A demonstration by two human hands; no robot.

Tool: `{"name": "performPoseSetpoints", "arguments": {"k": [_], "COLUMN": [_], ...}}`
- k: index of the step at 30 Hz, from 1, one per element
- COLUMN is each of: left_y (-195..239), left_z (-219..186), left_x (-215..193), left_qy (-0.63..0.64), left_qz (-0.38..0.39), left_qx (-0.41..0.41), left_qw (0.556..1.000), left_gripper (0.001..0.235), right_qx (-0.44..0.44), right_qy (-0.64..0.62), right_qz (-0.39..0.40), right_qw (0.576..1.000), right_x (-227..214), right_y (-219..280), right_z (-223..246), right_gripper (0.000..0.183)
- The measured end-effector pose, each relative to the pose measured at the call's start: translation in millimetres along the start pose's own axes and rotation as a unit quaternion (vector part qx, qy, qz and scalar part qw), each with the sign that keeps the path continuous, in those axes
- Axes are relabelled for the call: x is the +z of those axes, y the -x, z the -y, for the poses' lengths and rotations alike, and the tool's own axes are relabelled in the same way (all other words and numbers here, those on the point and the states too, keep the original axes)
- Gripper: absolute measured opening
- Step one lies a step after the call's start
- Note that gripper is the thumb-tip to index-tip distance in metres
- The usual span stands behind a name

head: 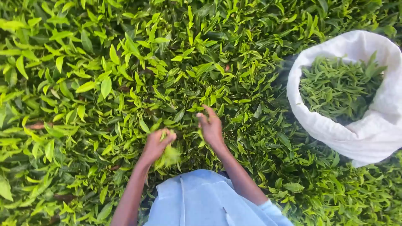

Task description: Manually plucking tea leaves from bushes and placing them into a collection sack in a plantation.

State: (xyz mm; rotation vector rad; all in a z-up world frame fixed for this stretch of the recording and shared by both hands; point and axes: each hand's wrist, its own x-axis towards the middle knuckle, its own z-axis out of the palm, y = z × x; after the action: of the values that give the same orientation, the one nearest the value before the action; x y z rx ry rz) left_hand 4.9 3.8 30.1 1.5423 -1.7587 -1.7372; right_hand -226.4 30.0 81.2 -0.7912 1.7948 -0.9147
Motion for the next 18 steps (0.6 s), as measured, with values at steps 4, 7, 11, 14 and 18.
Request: {"name": "performPoseSetpoints", "arguments": {"k": [4, 7, 11, 14, 18], "left_y": [50.0, 40.7, 33.7, 20.3, -0.4], "left_z": [11.5, 46.0, 73.3, 97.9, 97.0], "left_x": [-17.2, -17.3, -24.2, -24.7, -19.0], "left_qy": [0.135, 0.253, 0.351, 0.357, 0.354], "left_qz": [0.006, -0.052, -0.070, -0.036, 0.018], "left_qx": [0.032, 0.090, 0.129, 0.152, 0.088], "left_qw": [0.990, 0.962, 0.925, 0.921, 0.931], "left_gripper": [0.035, 0.035, 0.034, 0.035, 0.034], "right_qx": [-0.027, -0.066, 0.032, 0.006, -0.154], "right_qy": [0.113, 0.211, -0.011, 0.047, 0.146], "right_qz": [0.053, 0.048, 0.085, -0.006, 0.016], "right_qw": [0.992, 0.974, 0.996, 0.999, 0.977], "right_x": [22.2, 25.6, 8.3, 4.8, 21.4], "right_y": [-28.0, -44.7, -5.7, -8.4, -57.5], "right_z": [-4.5, -26.0, -17.5, -30.5, -41.9], "right_gripper": [0.063, 0.024, 0.050, 0.057, 0.049]}}
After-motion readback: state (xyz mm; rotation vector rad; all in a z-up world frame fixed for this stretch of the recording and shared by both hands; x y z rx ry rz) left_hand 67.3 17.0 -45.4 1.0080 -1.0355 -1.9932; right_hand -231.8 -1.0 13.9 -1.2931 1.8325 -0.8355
